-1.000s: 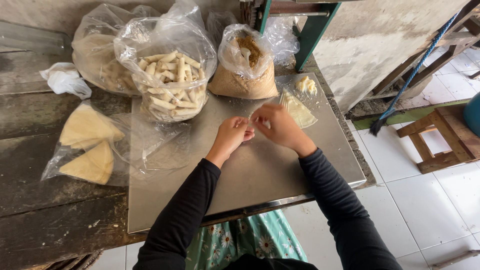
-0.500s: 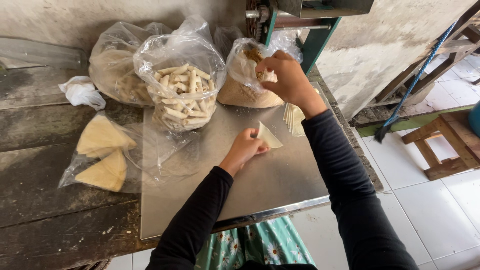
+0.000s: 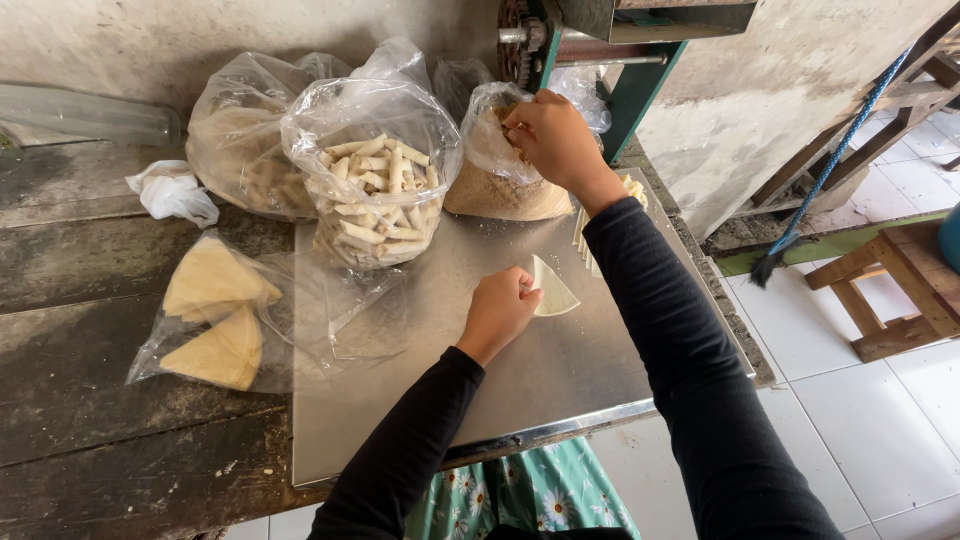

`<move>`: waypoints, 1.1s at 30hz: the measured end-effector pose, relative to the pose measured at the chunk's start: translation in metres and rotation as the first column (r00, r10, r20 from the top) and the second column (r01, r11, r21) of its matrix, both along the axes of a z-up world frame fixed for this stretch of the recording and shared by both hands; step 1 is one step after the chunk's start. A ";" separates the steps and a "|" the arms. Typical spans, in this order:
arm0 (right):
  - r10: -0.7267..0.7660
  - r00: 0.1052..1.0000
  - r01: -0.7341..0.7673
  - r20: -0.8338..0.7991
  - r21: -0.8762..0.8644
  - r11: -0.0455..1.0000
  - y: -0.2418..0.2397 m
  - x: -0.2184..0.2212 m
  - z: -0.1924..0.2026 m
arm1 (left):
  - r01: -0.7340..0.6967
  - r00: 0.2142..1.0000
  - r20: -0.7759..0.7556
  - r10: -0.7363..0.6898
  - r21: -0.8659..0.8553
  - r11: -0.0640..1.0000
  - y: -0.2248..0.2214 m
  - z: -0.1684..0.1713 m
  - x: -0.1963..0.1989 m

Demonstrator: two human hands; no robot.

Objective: The person repeatedly scoops a granular filling into triangular wrappers, folds them into cones, and places them on a metal table. The process is continuous and repetitive throughout the clip.

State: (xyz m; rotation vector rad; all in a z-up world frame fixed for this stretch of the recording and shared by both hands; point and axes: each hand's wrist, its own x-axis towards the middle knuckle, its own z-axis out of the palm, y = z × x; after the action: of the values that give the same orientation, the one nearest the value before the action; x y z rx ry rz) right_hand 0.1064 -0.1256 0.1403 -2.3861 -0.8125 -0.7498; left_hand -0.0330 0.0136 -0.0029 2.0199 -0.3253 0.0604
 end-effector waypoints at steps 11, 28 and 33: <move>-0.250 0.968 0.245 -0.016 0.265 0.933 -0.011 0.003 -0.002 | -0.036 0.997 0.064 0.031 0.071 0.997 0.005 -0.012 0.008; 0.099 0.908 0.311 -0.406 0.815 0.489 -0.034 0.033 -0.037 | -0.003 0.999 -0.036 0.004 0.022 1.000 0.012 -0.013 0.014; 0.274 0.890 0.272 -0.366 0.905 0.327 -0.045 0.021 -0.031 | -0.002 0.998 -0.059 0.003 0.019 1.000 0.015 -0.009 0.014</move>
State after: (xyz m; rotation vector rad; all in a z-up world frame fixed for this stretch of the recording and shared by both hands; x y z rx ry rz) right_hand 0.1271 -0.1707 0.1090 -1.3032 -0.0308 -0.3940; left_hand -0.0187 0.0284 -0.0117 2.0368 -0.2864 -0.0010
